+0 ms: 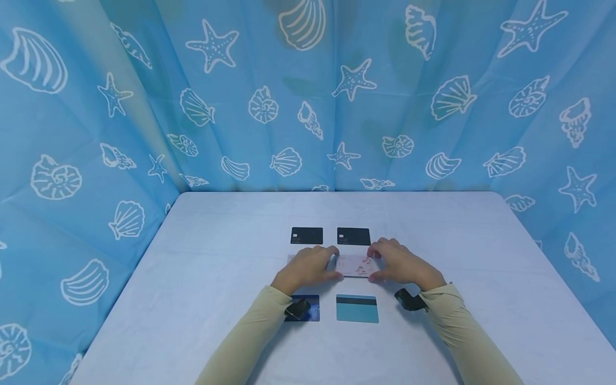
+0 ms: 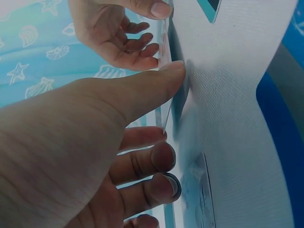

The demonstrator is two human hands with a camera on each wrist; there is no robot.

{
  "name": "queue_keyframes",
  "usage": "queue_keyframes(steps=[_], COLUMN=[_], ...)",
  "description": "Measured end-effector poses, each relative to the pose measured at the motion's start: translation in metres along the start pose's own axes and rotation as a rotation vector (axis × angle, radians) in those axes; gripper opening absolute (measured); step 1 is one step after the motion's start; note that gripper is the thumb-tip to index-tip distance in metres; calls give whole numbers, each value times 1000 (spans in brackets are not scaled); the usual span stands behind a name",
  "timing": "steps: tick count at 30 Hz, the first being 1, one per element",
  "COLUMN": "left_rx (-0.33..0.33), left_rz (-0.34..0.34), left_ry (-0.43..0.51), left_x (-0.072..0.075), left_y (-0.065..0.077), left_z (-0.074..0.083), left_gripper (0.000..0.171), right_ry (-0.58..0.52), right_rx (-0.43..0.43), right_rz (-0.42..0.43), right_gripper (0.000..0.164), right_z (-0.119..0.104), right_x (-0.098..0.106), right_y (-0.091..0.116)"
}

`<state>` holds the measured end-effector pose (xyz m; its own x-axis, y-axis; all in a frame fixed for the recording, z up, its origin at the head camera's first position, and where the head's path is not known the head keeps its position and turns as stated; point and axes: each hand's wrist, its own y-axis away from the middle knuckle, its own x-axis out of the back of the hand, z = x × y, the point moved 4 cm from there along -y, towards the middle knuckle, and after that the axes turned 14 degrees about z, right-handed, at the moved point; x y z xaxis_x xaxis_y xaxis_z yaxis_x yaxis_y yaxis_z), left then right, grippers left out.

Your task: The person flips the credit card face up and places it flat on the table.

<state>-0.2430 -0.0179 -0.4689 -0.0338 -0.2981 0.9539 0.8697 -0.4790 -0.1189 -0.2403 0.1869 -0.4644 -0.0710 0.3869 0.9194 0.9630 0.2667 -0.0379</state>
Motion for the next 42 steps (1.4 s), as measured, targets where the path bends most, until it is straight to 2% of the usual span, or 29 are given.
queue_keyframes(steps=[7, 42], left_rx=[5, 14], left_rz=[-7, -4], left_ry=[-1, -11], left_x=[0, -5], left_y=[0, 1], left_z=[0, 0], left_gripper=[63, 64], right_ry=[-7, -35], right_rx=[19, -4], right_rz=[-3, -7], right_gripper=[48, 49], right_z=[0, 0], right_x=[0, -5], right_y=[0, -1])
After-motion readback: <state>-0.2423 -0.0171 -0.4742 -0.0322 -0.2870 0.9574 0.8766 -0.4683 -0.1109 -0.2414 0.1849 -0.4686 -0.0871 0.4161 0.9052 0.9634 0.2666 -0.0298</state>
